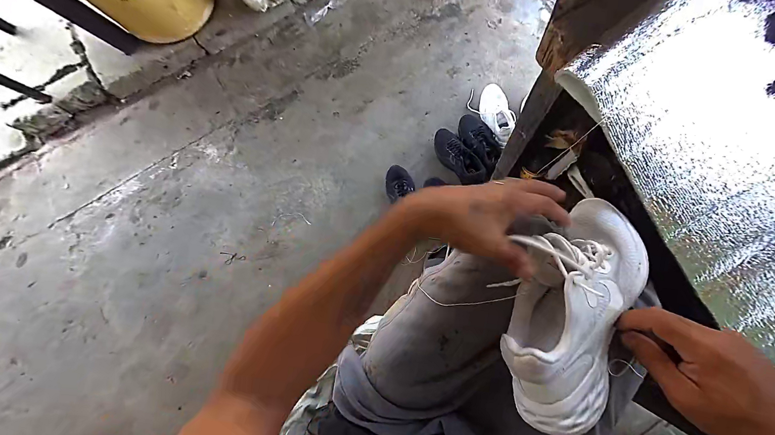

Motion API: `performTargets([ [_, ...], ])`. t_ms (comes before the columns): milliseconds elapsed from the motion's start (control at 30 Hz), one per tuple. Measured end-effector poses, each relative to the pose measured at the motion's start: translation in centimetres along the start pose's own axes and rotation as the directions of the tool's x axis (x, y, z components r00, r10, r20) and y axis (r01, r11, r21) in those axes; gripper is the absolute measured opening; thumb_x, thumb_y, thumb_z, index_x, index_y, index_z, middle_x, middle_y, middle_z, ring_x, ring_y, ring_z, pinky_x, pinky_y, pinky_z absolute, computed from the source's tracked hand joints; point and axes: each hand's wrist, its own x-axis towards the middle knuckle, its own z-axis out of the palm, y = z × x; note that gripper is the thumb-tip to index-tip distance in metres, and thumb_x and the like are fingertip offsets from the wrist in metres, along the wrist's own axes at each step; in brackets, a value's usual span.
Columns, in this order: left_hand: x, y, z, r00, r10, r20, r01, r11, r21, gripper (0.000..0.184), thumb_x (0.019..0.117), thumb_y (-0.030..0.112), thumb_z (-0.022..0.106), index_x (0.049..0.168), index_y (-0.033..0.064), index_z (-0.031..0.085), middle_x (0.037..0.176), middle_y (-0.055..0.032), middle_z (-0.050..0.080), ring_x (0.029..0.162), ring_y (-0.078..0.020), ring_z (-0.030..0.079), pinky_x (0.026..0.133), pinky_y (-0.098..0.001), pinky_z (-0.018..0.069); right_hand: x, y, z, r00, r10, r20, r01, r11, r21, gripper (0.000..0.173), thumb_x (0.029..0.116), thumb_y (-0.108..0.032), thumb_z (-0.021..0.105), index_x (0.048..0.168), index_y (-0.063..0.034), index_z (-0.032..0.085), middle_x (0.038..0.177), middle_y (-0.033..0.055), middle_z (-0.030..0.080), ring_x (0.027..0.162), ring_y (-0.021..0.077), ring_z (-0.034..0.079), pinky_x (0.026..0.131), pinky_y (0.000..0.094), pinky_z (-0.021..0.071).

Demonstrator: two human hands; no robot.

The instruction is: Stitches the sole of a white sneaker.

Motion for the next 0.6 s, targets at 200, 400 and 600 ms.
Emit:
performTargets([
  [200,-7.1,7.6,3.1,0.950,-0.110,-0.292,0.196,0.938,0.285,0.014,0.0963,0.028,0.066,0.100,0.0210,0.078,0.075,0.0067,0.069,0.063,-0.0076,0.063,0.056,-0.0352,0.0542,0.2,0.2,-0.2,0.999,-0.021,-0.031,0.021,1.000,-0.013,0.036,0.1059,-0.036,0.041,0.110,-0.0200,0.073,0.092,0.0010,0.073,0.073,0.0164,0.068,0.061,0.0432,0.0541],
  [400,-2.1,7.6,7.1,0.966,-0.139,-0.216,0.239,0.799,0.551,0.018,0.0924,0.021,0.065,0.081,0.0083,0.069,0.066,-0.0129,0.065,0.063,-0.0371,0.068,0.054,-0.0599,0.0517,0.8,-1.7,-0.1,0.992,-0.083,-0.092,0.075,0.993,-0.093,0.024,0.1021,-0.023,0.051,0.105,-0.0146,0.074,0.101,0.0090,0.075,0.089,0.0321,0.074,0.070,0.0586,0.0593],
  [600,-5.9,5.6,2.9,0.993,0.108,-0.046,-0.109,0.994,-0.015,0.023,0.0922,0.024,0.072,0.094,0.0018,0.076,0.112,-0.0187,0.067,0.103,-0.0254,0.065,0.089,-0.0436,0.0549,-0.2,-4.1,0.9,0.985,0.051,-0.167,-0.069,0.992,-0.109,0.018,0.0906,0.000,0.064,0.106,-0.0059,0.071,0.104,0.0158,0.072,0.096,0.0363,0.072,0.079,0.0579,0.0590],
])
